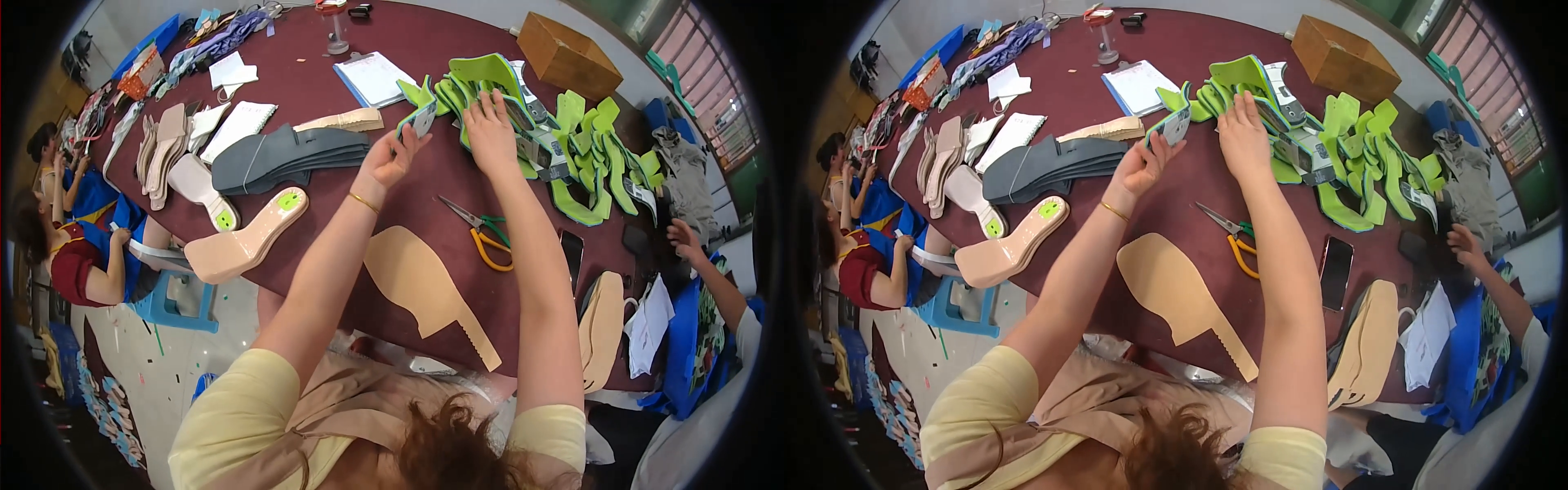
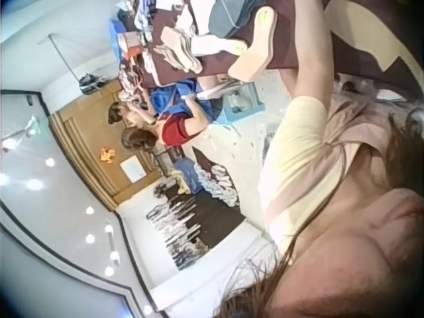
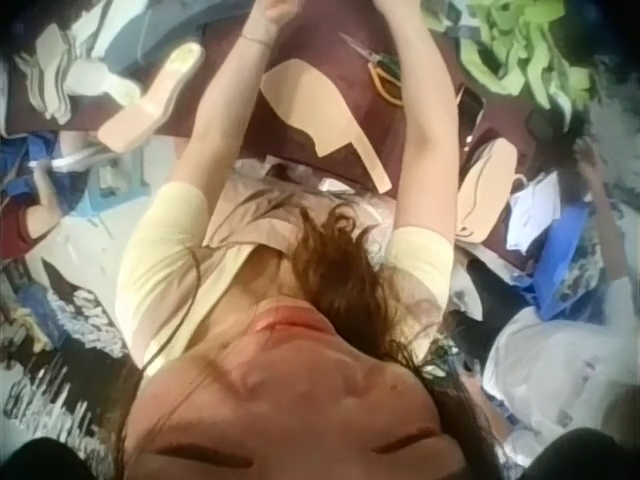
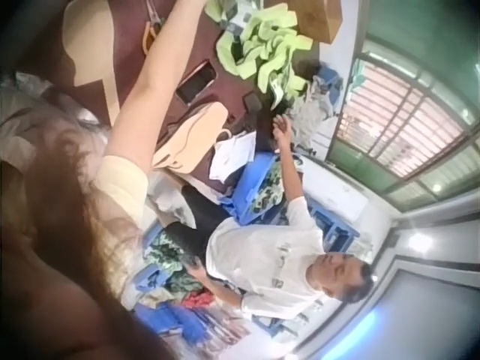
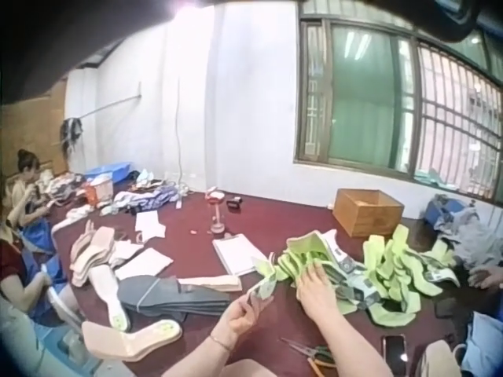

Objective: Manually assemble shoe components by applying adhesive, positioning patterns, and trimming materials.

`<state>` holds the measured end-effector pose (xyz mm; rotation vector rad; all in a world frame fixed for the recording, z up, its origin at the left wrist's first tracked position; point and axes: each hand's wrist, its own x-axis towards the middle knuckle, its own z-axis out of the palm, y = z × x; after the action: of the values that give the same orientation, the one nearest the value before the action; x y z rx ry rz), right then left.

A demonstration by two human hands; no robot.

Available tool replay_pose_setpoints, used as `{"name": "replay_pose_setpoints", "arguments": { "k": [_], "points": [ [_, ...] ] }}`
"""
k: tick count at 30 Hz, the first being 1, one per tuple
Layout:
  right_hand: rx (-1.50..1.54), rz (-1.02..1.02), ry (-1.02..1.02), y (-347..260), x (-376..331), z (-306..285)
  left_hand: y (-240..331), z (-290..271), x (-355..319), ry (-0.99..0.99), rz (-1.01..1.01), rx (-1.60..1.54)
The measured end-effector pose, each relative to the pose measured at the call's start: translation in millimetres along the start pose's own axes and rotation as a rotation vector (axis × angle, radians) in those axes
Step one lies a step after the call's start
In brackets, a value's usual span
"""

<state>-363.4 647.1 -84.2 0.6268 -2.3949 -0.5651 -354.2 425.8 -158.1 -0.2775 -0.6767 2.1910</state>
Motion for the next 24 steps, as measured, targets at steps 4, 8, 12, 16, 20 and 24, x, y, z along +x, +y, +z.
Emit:
{"name": "replay_pose_setpoints", "arguments": {
  "k": [4,8,12,16,20,24],
  "points": [
    [-0.073,0.0,-0.023,-15,-7,2,0,-24,2,-0.092,-0.095,0.042],
    [0.03,-0.052,-0.17,-51,-12,17,10,-26,4,-0.069,-0.096,0.096],
    [-0.005,0.175,-0.023,-76,27,51,18,-20,3,-0.056,-0.1,0.074],
    [0.254,0.17,-0.347,-85,49,84,24,-9,0,-0.057,-0.119,0.01],
    [0.549,0.142,-0.321,-93,46,107,25,0,11,-0.021,-0.211,-0.052],
    [0.497,0.192,-0.332,-105,54,115,20,5,20,0.028,-0.127,-0.13]
  ]
}}
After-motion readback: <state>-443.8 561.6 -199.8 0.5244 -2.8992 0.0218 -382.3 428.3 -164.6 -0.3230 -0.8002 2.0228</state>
